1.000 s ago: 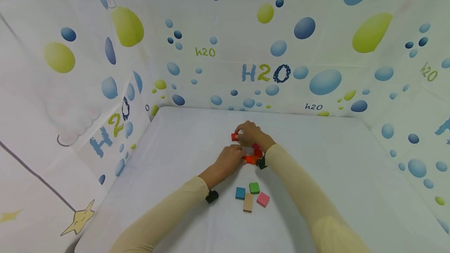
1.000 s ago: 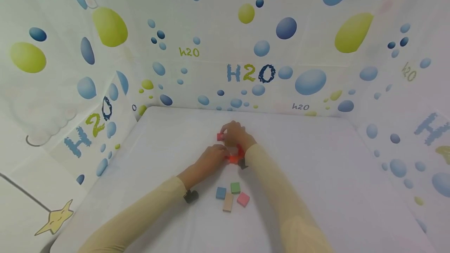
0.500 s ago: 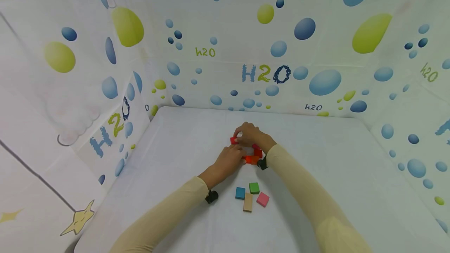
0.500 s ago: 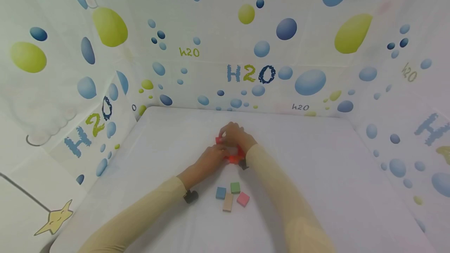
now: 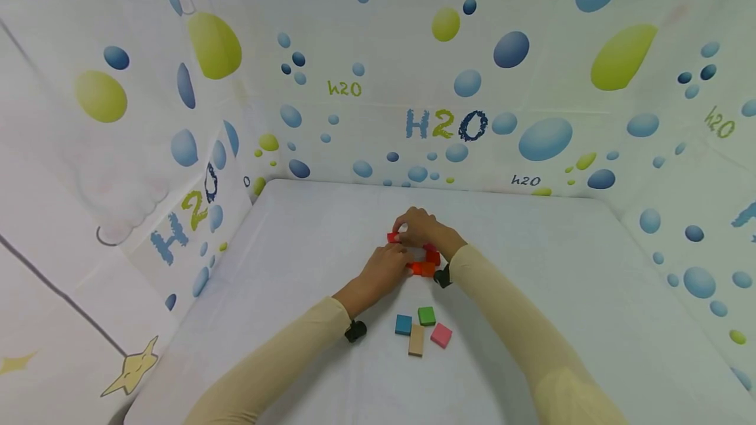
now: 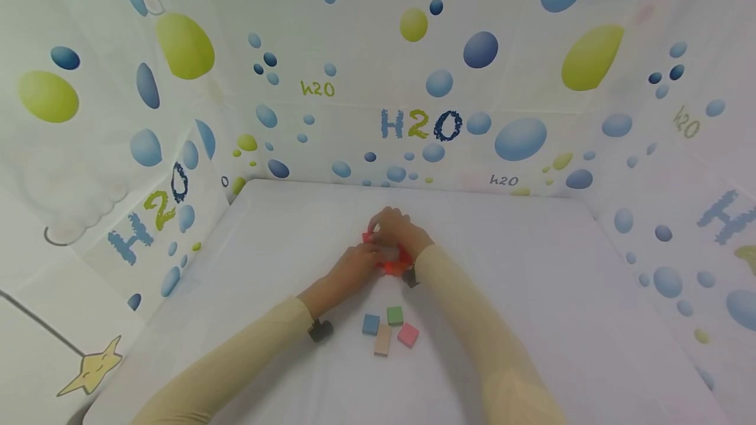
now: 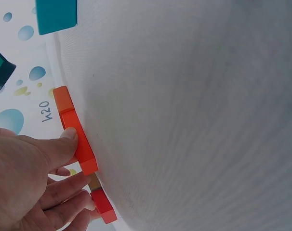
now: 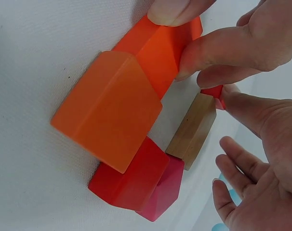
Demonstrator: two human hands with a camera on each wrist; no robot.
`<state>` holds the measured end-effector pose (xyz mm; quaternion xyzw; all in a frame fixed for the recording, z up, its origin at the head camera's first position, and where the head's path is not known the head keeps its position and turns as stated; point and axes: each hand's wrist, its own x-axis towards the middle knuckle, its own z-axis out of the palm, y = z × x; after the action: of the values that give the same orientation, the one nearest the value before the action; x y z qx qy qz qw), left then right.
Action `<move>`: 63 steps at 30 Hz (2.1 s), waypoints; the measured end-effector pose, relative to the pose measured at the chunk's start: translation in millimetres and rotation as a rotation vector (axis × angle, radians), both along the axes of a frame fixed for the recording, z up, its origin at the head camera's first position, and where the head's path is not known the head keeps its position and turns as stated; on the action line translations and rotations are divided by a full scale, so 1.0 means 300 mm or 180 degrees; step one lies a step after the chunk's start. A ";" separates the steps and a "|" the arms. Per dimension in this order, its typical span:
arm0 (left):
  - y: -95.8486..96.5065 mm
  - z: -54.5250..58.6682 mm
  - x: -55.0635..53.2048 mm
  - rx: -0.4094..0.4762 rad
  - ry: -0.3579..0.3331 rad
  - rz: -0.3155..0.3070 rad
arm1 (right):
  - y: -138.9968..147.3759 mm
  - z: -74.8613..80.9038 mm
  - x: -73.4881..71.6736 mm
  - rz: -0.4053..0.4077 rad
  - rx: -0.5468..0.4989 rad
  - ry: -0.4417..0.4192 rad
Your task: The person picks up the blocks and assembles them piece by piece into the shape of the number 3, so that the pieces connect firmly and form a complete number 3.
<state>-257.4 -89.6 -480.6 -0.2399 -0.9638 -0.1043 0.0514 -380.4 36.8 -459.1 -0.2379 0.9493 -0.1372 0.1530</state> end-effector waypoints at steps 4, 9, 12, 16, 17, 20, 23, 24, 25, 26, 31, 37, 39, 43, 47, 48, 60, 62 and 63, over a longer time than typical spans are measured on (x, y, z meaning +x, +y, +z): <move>-0.002 -0.003 -0.003 -0.0007 0.0038 -0.0039 | 0.004 -0.001 0.002 -0.0014 0.0008 0.0023; -0.004 -0.006 -0.007 -0.0020 0.0043 -0.0051 | 0.010 0.003 0.009 -0.0062 -0.0013 -0.0001; -0.003 -0.007 -0.007 -0.0015 0.0024 -0.0025 | 0.016 0.016 0.018 -0.0110 -0.0056 -0.0036; 0.000 -0.007 -0.004 -0.0009 0.0056 0.0012 | 0.037 0.044 0.028 -0.0083 -0.0085 0.0061; 0.001 -0.006 -0.002 0.0000 0.0062 0.0017 | 0.045 0.050 0.029 -0.0066 -0.0086 0.0112; 0.003 -0.004 0.001 0.0011 0.0079 0.0031 | 0.074 0.062 0.034 -0.0042 -0.0109 0.0246; 0.005 0.000 0.005 0.0008 0.0063 0.0030 | 0.107 0.065 0.041 -0.0080 -0.0174 0.0309; 0.006 0.000 0.005 0.0000 0.0063 0.0029 | 0.119 0.064 0.044 -0.0089 -0.0194 0.0329; 0.006 -0.001 0.005 -0.0006 0.0058 0.0031 | 0.131 0.062 0.048 -0.0093 -0.0210 0.0351; 0.006 -0.002 0.004 -0.0010 0.0046 0.0033 | 0.142 0.061 0.053 -0.0091 -0.0224 0.0376; 0.006 -0.012 -0.003 -0.0067 -0.0011 0.0056 | 0.198 0.049 0.096 -0.0126 -0.0302 0.0557; 0.008 -0.017 -0.004 -0.0110 -0.0026 0.0091 | 0.255 0.056 0.205 -0.0094 -0.0497 0.0704; 0.010 -0.018 -0.002 -0.0093 -0.0046 0.0091 | 0.269 0.059 0.253 -0.0039 -0.0570 0.0686; 0.010 -0.022 -0.002 -0.0071 -0.0062 0.0088 | 0.287 0.055 0.355 0.0047 -0.0565 0.0525; 0.006 -0.026 -0.005 -0.0110 -0.0061 0.0107 | 0.294 0.036 0.449 0.0077 -0.0463 0.0246; 0.006 -0.027 -0.006 -0.0128 -0.0056 0.0110 | 0.296 0.030 0.469 0.0085 -0.0452 0.0195; 0.005 -0.021 -0.007 -0.0189 -0.0099 0.0097 | 0.313 -0.036 0.591 0.0045 -0.0475 -0.0022; 0.004 -0.021 -0.008 -0.0186 -0.0102 0.0107 | 0.313 -0.038 0.597 0.0064 -0.0496 -0.0009; 0.003 -0.022 -0.008 -0.0192 -0.0093 0.0113 | 0.312 -0.039 0.599 0.0070 -0.0498 0.0015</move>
<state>-260.0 -88.8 -487.2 -0.2227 -0.9712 -0.0778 0.0319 -200.8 130.6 -470.7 -0.2600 0.9333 -0.2087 0.1332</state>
